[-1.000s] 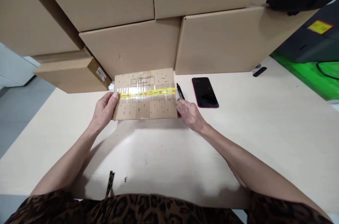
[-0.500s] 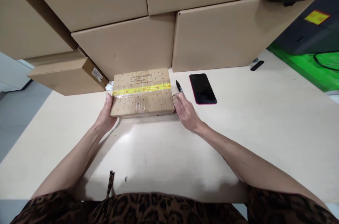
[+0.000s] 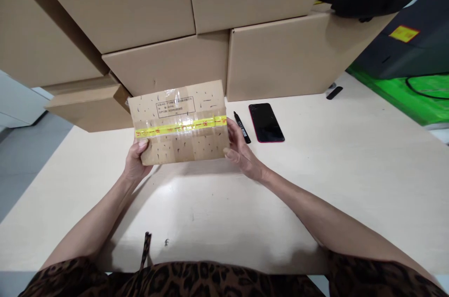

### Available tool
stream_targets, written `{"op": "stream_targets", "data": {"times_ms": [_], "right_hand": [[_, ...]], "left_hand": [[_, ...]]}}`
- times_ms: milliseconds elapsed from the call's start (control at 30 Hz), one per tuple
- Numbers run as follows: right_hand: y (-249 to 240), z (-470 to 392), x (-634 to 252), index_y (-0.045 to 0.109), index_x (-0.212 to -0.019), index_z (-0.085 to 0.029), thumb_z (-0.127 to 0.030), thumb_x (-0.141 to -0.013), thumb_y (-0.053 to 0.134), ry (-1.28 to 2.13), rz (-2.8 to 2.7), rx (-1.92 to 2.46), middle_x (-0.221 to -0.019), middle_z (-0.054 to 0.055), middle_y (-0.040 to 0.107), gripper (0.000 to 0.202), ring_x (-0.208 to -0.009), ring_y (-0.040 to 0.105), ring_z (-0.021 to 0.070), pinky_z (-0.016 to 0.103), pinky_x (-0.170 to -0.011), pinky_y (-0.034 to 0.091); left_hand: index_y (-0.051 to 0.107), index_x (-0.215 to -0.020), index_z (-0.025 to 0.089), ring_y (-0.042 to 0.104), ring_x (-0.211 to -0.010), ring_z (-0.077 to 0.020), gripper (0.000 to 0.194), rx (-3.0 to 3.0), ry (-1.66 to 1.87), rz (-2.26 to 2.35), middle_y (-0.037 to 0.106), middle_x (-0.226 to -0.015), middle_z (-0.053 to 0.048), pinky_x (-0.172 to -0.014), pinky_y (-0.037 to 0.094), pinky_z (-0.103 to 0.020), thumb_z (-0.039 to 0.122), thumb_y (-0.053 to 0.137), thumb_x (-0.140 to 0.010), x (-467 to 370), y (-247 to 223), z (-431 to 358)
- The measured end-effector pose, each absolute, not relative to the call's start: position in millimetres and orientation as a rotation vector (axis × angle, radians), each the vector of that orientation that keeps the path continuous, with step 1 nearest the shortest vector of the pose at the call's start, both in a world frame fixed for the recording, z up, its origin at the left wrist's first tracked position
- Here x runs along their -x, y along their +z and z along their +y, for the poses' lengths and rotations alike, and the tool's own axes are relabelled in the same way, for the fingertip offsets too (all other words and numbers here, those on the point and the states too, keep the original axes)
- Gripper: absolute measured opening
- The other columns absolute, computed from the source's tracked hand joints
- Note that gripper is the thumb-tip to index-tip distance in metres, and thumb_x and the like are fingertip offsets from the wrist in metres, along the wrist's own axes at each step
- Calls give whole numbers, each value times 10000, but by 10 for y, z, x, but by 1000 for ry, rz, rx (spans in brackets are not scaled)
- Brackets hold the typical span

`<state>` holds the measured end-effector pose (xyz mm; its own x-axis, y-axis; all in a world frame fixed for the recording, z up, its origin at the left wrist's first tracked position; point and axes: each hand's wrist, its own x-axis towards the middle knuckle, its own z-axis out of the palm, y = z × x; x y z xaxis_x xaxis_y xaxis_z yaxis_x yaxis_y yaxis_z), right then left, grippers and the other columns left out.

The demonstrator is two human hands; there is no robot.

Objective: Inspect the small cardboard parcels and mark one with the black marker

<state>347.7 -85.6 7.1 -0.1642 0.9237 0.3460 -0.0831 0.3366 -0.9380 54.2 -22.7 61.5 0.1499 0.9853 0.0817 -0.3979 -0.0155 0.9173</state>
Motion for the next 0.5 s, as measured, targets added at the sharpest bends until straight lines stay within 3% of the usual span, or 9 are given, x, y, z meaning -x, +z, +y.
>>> {"op": "stream_targets", "data": {"times_ms": [100, 267, 500], "right_hand": [[18, -862, -3471, 187, -1672, -394, -713, -937, 679, 947, -1498, 816, -1764, 130, 323, 940, -1626, 391, 353, 650, -1273, 445], [30, -923, -3459, 122, -1742, -344, -677, -808, 819, 381, -1730, 949, -1766, 145, 234, 1212, -1669, 242, 440, 718, -1345, 286], [237, -990, -3374, 63, -1783, -341, -724, -866, 759, 23, -1859, 947, -1775, 141, 234, 1214, -1626, 313, 450, 728, -1297, 368]], "left_hand": [[670, -1378, 278, 679, -1393, -357, 762, -973, 1187, 764, 789, -1366, -64, -1185, 566, -487, 371, 912, -662, -521, 587, -194], [744, -1222, 258, 743, -1266, -293, 563, -946, 1105, 754, 838, -1235, -50, -1182, 563, -454, 217, 869, -675, -501, 524, -114], [764, -986, 247, 736, -1036, -158, 285, -893, 1065, 716, 825, -1121, 12, -1034, 600, -296, 214, 869, -723, -515, 368, -79]]}}
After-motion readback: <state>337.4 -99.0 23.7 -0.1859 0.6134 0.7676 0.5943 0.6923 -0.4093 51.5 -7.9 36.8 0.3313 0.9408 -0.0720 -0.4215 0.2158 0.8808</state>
